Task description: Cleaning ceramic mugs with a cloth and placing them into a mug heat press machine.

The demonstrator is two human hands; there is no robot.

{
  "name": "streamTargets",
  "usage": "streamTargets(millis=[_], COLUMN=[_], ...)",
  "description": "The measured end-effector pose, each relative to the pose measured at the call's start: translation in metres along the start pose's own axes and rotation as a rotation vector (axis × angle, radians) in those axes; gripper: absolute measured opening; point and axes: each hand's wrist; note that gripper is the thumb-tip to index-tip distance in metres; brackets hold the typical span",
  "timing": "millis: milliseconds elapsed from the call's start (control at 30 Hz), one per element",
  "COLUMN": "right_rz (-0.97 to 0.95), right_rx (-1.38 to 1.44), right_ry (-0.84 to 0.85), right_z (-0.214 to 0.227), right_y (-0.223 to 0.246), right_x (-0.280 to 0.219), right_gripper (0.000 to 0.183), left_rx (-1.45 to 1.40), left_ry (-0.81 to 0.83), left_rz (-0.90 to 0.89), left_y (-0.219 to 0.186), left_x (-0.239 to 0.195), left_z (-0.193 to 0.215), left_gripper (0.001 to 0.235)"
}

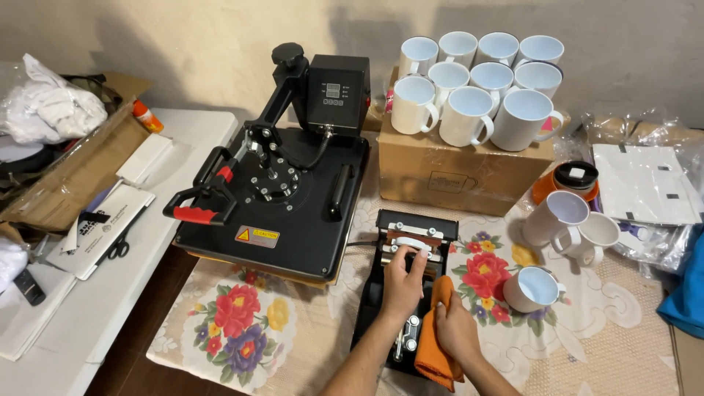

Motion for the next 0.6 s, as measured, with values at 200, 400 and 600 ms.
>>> streamTargets(millis=[200, 400, 600], right_rz=[-0.039, 0.096, 0.233], right_rx=[0.072, 0.144, -0.008], right_ry=[0.02, -0.101, -0.105], right_z=[0.014, 0.001, 0.002], right_y=[0.008, -0.009, -0.002], right_x=[-0.017, -0.014, -0.017], right_gripper=[0.069, 0.074, 0.056], left_rx=[0.068, 0.112, 0.119], left_ry=[-0.05, -0.057, -0.074], left_rz=[-0.075, -0.095, -0.11], left_y=[-0.003, 0.002, 0.006], left_x=[-0.007, -0.005, -0.003], left_z=[0.0, -0.002, -0.002], left_gripper=[0.042, 0.038, 0.037])
Point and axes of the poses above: each hand's wrist, its own x-axis towards the middle knuckle, its own z-axis out of the back of the hand, y = z × x, and after that the axes turned 3 degrees about -y, right-handed
